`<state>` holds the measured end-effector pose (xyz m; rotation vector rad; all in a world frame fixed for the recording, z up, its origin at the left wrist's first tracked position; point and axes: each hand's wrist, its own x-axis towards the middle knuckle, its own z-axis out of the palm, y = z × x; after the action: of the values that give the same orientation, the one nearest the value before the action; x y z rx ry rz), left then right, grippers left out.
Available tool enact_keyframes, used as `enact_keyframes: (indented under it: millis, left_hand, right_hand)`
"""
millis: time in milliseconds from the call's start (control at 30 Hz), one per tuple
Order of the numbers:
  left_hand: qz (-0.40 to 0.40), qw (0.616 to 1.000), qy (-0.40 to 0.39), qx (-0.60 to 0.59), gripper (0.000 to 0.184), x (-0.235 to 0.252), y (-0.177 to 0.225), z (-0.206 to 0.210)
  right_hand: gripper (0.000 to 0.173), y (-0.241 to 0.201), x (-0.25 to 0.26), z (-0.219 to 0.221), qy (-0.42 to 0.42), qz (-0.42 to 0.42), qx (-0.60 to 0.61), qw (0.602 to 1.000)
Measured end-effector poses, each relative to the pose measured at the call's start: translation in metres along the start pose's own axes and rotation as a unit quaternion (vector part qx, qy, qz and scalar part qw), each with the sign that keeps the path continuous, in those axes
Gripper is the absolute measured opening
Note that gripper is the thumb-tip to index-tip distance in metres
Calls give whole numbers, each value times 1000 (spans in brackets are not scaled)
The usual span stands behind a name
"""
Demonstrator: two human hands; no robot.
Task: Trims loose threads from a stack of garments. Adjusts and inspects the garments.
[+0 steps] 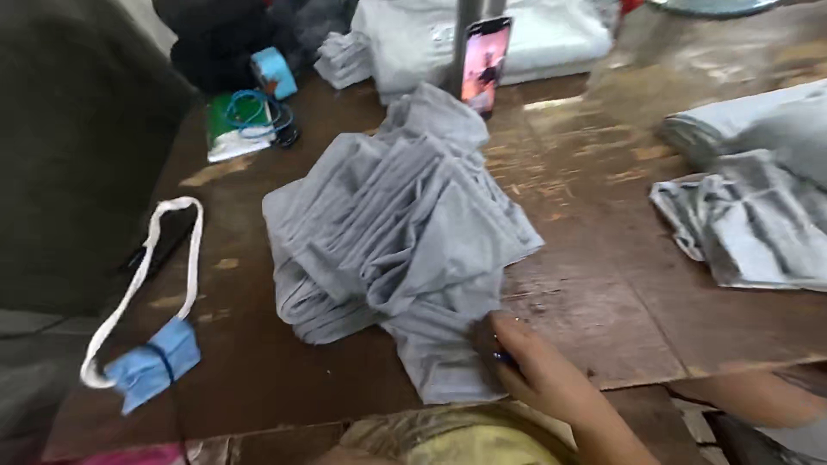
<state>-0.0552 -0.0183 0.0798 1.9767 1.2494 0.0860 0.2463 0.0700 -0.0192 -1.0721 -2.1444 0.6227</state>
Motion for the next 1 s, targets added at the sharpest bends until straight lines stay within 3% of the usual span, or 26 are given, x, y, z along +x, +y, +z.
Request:
enact_keyframes:
  millis: [67, 167, 267, 333, 567, 767, 1000]
  left_hand:
    - [57, 998, 12, -15, 28, 7, 0, -3]
    - [105, 983, 152, -6, 30, 37, 1, 7]
    - [110, 944, 310, 6, 36, 82, -5, 36]
    - [92, 926, 365, -2, 21, 99, -11, 51]
    - [69, 917, 364, -149, 17, 82, -25, 55]
    - [28, 918, 390, -66, 22, 87, -17, 60]
    - [-47, 943, 328, 38, 34, 94, 3, 48]
  right_hand:
    - [25, 1, 2, 3, -6, -8, -12, 1000]
    - [54, 0, 2, 6, -17, -29, -53, 998]
    - [58, -1, 3, 6, -39, -44, -84, 995]
    - [58, 0, 5, 6, -43, -47, -89, 994]
    - [60, -2, 2, 9, -50, -53, -122, 990]
    - [58, -9, -2, 9, -71, -38, -152, 985]
    - [60, -7, -5, 7, -64, -30, -125, 990]
